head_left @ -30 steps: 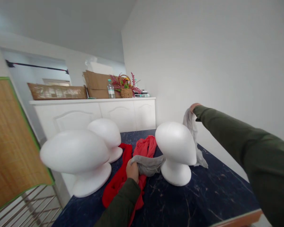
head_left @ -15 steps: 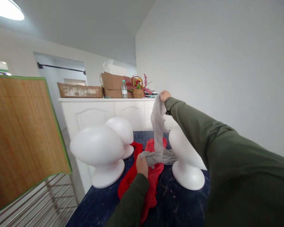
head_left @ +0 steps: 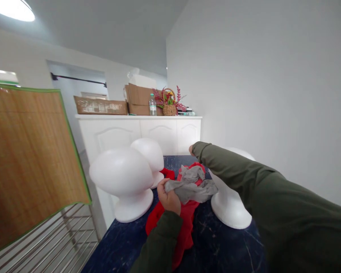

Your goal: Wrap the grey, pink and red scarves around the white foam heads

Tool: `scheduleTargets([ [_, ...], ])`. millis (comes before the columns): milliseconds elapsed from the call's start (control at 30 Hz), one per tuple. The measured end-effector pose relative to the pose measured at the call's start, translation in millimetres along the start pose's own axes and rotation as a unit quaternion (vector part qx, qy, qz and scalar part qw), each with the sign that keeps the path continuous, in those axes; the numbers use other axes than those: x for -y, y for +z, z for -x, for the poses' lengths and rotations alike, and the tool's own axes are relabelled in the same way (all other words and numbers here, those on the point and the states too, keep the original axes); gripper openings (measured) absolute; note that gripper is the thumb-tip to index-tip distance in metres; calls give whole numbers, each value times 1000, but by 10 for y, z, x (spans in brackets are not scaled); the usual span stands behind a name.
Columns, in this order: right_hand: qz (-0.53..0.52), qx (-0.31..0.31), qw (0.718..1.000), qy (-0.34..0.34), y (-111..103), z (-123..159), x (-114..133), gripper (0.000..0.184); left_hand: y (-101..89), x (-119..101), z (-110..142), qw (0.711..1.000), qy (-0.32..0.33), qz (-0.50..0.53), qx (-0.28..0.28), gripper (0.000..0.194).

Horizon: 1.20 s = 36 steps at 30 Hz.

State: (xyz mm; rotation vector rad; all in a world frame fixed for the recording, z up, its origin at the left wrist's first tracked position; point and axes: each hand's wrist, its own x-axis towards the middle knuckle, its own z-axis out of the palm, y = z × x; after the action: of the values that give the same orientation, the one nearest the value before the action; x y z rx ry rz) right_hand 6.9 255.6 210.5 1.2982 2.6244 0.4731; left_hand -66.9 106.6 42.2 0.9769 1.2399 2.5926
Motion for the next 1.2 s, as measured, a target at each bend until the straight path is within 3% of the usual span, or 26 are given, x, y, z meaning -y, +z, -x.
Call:
scheduleTargets([
  [133, -4, -26, 1000, -13, -111, 266, 102, 17, -90, -115, -105, 992, 105, -56, -33, 19],
  [233, -14, -109, 991, -80, -71, 779, 217, 27, -161, -179, -117, 971, 216, -99, -15, 24],
  [300, -39, -224, 957, -182, 49, 1271, 288, 26, -179, -231, -96, 961, 259, -79, 54, 28],
  [333, -60, -269, 935, -222, 148, 1542, 313, 26, -176, -260, -79, 957, 252, -56, 132, 30],
  [400, -96, -338, 899, -262, 443, 2070, 325, 21, -144, -311, -32, 923, 155, -7, 353, 36],
  [467, -138, -423, 861, -245, 865, 2499, 274, 15, -94, -320, 24, 830, -20, 24, 556, 39],
  [500, -165, -462, 844, -217, 1109, 2652, 227, 11, -70, -298, 54, 775, -109, 25, 622, 38],
  [567, -227, -505, 821, -137, 1613, 2821, 98, 7, -37, -197, 113, 692, -247, -3, 678, 36],
  [600, -265, -511, 817, -45, 1851, 2843, 25, 12, -30, -124, 141, 666, -299, -36, 682, 39],
  [667, -322, -489, 798, 140, 2253, 2792, -120, 22, -31, 32, 195, 643, -369, -110, 663, 50],
  [733, -343, -427, 806, 224, 2529, 2663, -241, 23, -37, 162, 244, 641, -398, -158, 637, 50],
  [800, -353, -377, 827, 224, 2676, 2504, -317, 24, -31, 236, 292, 667, -396, -163, 609, 39],
  [900, -376, -342, 843, 178, 2724, 2280, -333, 49, 14, 236, 371, 759, -324, -143, 546, 27],
  [967, -405, -321, 843, 148, 2698, 2164, -297, 59, 66, 183, 434, 818, -230, -143, 508, 33],
  [1000, -421, -316, 839, 137, 2679, 2118, -275, 61, 99, 144, 472, 834, -182, -148, 500, 39],
  [1100, -452, -333, 820, 114, 2631, 2046, -220, 61, 233, 7, 619, 830, -86, -159, 528, 57],
  [1200, -455, -374, 803, 95, 2598, 2074, -207, 64, 433, -102, 808, 797, -79, -145, 580, 66],
])
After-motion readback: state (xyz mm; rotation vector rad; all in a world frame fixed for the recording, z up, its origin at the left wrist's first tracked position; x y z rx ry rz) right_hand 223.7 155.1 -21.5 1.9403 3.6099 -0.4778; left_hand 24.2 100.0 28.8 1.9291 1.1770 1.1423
